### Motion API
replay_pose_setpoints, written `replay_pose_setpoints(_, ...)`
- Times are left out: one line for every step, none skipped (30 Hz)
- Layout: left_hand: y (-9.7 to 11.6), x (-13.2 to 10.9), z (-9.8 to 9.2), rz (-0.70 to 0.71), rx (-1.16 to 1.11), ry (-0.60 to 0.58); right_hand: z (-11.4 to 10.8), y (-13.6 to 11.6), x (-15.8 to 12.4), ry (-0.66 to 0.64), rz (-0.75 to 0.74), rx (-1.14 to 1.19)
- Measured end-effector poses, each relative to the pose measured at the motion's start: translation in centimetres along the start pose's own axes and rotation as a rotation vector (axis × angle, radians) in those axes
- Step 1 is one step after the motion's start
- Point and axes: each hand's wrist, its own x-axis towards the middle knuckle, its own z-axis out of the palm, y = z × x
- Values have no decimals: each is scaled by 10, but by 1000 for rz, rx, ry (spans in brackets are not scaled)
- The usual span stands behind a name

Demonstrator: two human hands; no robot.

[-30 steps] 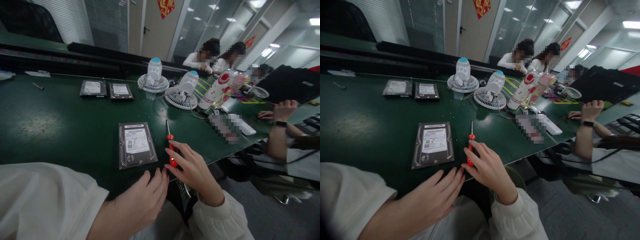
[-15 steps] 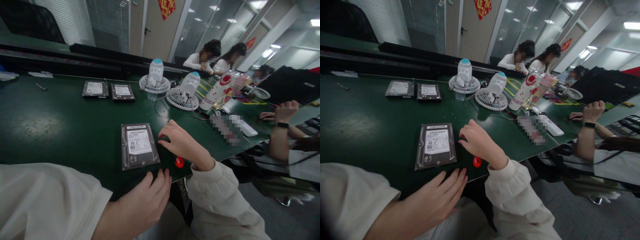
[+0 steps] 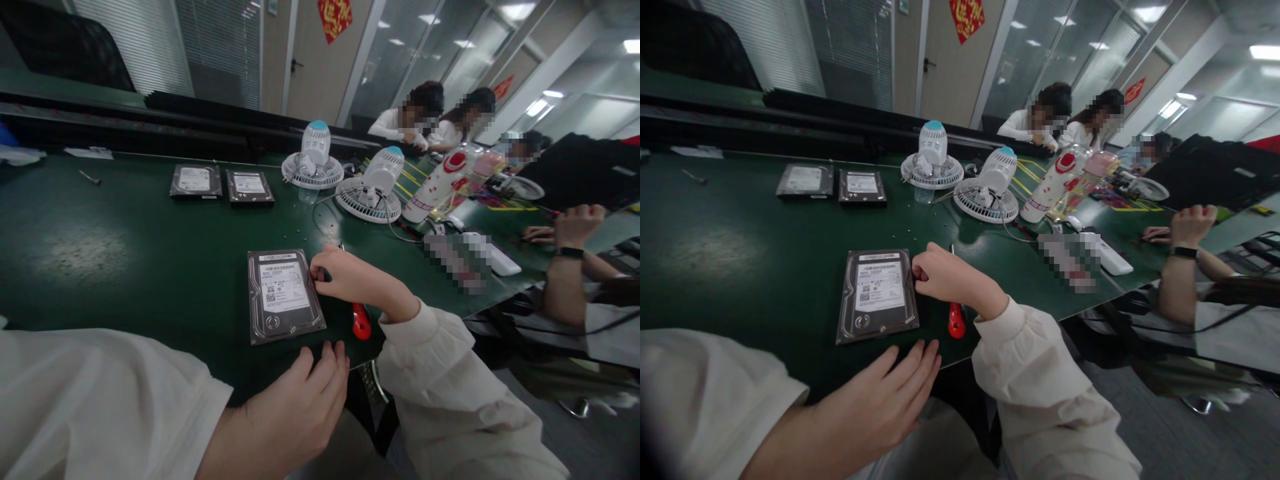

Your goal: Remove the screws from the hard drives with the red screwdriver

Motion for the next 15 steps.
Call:
replay_pose_setpoints(0,0,0,1,1,-2,0,-1,1,-8,0,2)
replay_pose_setpoints(0,0,1,0,2,-2,-1,-2,1,-16,-2,3)
replay_pose_setpoints(1,0,1,0,2,-1,-2,-2,2,-22,-6,4)
replay_pose_setpoints(1,0,1,-1,2,-2,-3,-2,2,-29,-10,5)
replay_pose_setpoints(2,0,2,-2,2,0,-4,-1,2,-32,-11,5)
replay_pose_setpoints(2,0,2,-5,3,2,-6,0,3,-31,-8,4)
replay_pose_setpoints(2,-1,1,-7,4,5,-9,3,5,-23,3,1)
replay_pose_setpoints(2,-1,1,-8,4,4,-11,7,7,-10,21,-4)
replay_pose_setpoints(2,-1,0,-9,4,5,-14,13,11,9,42,-10)
replay_pose_setpoints(2,0,-1,-8,2,5,-16,19,17,30,66,-14)
replay_pose_setpoints(1,0,-2,-7,-1,3,-17,26,23,53,84,-15)
replay_pose_setpoints(0,0,-3,-3,-7,-3,-18,33,31,72,96,-12)
replay_pose_setpoints(-1,1,-3,0,-14,-7,-18,40,38,83,102,-4)
replay_pose_setpoints(-2,1,-4,-1,-22,-11,-17,47,46,101,105,4)
replay_pose_setpoints(-3,1,-4,-2,-33,-14,-16,52,53,116,106,12)
